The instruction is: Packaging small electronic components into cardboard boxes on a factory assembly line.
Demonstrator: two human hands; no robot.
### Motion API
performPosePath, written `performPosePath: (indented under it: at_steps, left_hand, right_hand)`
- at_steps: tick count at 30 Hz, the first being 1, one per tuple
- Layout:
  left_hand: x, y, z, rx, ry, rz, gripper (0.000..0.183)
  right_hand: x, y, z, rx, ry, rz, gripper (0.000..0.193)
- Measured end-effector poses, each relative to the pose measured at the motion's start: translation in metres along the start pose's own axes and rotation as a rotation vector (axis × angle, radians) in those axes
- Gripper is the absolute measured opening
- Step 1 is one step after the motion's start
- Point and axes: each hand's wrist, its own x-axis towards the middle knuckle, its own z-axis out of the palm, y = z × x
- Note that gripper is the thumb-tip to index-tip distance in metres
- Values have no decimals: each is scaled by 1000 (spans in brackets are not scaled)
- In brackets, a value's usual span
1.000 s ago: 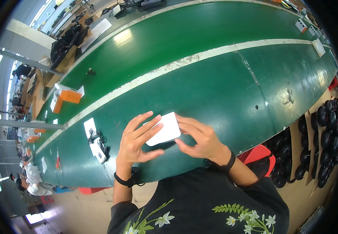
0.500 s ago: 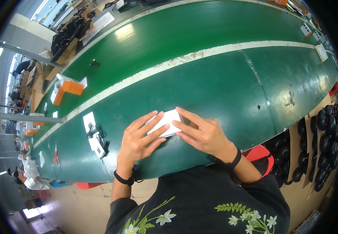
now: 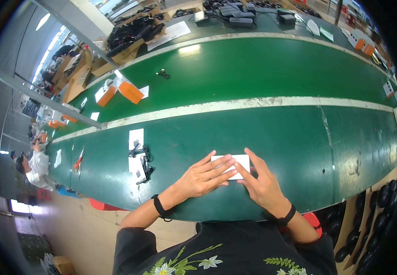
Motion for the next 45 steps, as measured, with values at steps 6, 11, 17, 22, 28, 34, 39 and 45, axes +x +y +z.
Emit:
performPosePath:
  at_steps: [6,11,17,22,28,34,39,45]
  left_hand:
    - [2,-121,-57,-365,206,-370,82]
    - [-72,-327,-136,232,655,-821,156]
    - [-113,-411,-142,-323,516,-1076,161]
    - [-47,-321,-108,52,614,-963,125]
    - [52,-130,-33,-207,532,-775,125]
    - [44,-204,-42,-466,-129,-503,105]
    - [-82,-402,-108,178,-44,-822,90]
    - [-29,-423,-99,27,-348,-980,83]
  right_hand:
    - [40,55,-23,33,109,45,53]
    - [115,188,-67,-102,479,277,44]
    - [165,319,-74,-442,493,480,61]
    - [172,214,-28,-666,501,213,97]
    - [174,44,62,467,86,316,128]
    - [106,99,39,368,180,298,83]
    - [96,89,-19,705,-329,236,84]
    - [66,102,-18,874,-390,312,88]
